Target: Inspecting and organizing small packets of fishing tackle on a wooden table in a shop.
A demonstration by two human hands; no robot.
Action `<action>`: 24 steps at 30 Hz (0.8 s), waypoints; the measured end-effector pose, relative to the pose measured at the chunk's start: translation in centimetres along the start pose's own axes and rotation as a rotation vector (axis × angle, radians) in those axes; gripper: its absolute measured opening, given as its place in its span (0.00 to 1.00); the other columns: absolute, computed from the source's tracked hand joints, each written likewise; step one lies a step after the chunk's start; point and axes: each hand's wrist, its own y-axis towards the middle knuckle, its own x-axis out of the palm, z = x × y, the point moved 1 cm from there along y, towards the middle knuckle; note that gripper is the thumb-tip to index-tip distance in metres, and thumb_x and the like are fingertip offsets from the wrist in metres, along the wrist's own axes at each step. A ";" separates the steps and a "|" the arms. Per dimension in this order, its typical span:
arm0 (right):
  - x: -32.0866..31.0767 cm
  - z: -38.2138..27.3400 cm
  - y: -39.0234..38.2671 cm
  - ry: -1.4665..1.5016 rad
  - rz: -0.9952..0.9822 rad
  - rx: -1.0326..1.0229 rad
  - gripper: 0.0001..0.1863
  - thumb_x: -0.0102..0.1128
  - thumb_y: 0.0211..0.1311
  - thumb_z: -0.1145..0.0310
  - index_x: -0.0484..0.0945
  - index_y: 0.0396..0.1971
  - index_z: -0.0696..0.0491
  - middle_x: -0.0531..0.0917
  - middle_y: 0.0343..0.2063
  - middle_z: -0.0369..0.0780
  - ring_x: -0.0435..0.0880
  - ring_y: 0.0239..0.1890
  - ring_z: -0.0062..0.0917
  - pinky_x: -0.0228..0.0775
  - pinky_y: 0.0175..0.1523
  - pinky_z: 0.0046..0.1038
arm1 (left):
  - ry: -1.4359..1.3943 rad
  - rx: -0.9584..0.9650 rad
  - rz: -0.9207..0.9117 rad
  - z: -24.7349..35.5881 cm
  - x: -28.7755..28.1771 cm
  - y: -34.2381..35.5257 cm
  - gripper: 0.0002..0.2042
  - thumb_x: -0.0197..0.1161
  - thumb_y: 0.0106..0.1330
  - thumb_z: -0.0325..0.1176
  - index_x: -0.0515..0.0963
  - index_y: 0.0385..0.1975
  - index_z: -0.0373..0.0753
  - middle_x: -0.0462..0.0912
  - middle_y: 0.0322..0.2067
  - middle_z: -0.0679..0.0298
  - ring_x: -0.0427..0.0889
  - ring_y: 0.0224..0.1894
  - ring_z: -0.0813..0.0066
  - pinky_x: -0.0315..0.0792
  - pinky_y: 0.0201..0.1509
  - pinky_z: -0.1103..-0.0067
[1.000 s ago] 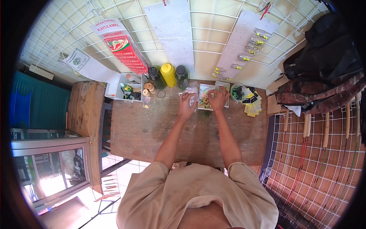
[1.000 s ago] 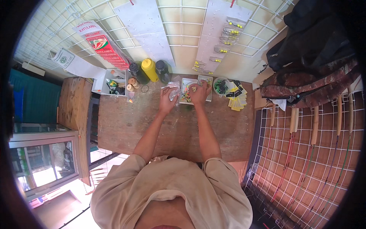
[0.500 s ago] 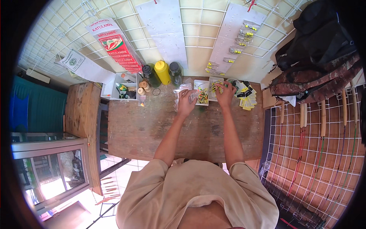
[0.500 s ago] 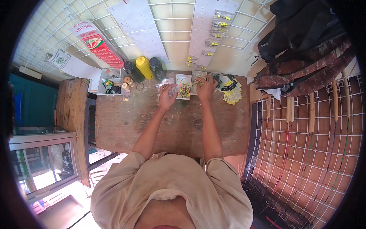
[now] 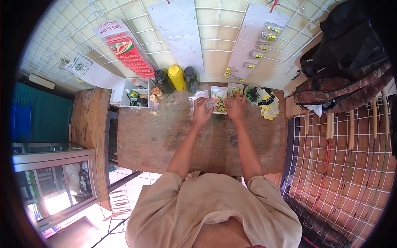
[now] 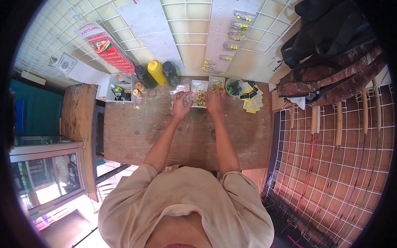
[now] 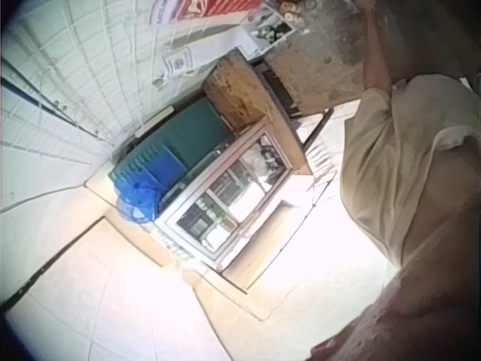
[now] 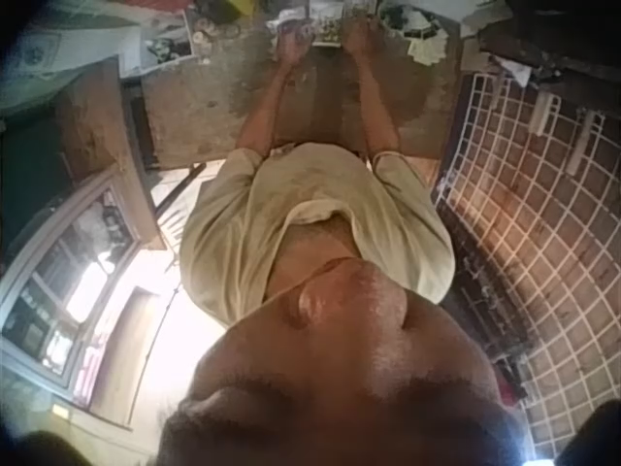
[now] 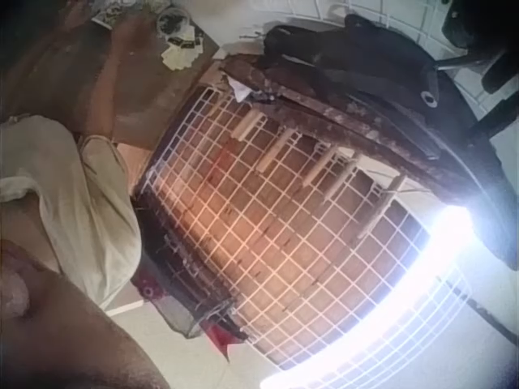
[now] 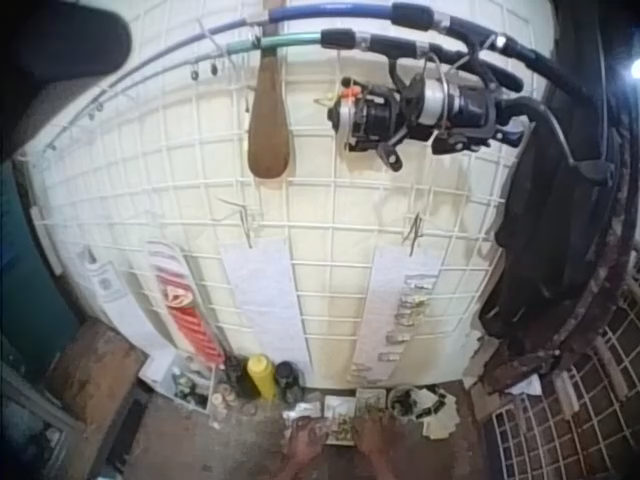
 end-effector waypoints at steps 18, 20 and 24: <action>2.9 -1.2 -0.1 -0.215 -0.080 0.025 0.07 0.66 0.44 0.68 0.84 0.26 0.50 0.71 0.51 0.41 0.60 0.60 0.43 0.55 0.63 0.40 | 0.000 -0.026 0.025 -1.1 -0.3 0.3 0.18 0.67 0.51 0.28 0.77 0.44 0.43 0.79 0.42 0.60 0.68 0.54 0.56 0.64 0.58 0.69; 2.8 -1.0 -0.1 -0.132 -0.029 0.065 0.07 0.69 0.42 0.69 0.85 0.26 0.47 0.72 0.49 0.39 0.63 0.57 0.41 0.57 0.61 0.39 | -0.002 -0.031 0.026 -1.1 -0.2 0.3 0.17 0.67 0.51 0.28 0.77 0.44 0.43 0.80 0.42 0.61 0.68 0.54 0.56 0.64 0.58 0.69; 2.2 -1.1 -0.1 -0.042 0.070 0.049 0.06 0.68 0.42 0.70 0.84 0.24 0.46 0.74 0.45 0.41 0.64 0.55 0.40 0.58 0.60 0.39 | -0.013 0.002 0.036 -1.0 -0.3 0.1 0.17 0.67 0.52 0.28 0.77 0.44 0.43 0.80 0.42 0.61 0.68 0.53 0.57 0.64 0.58 0.69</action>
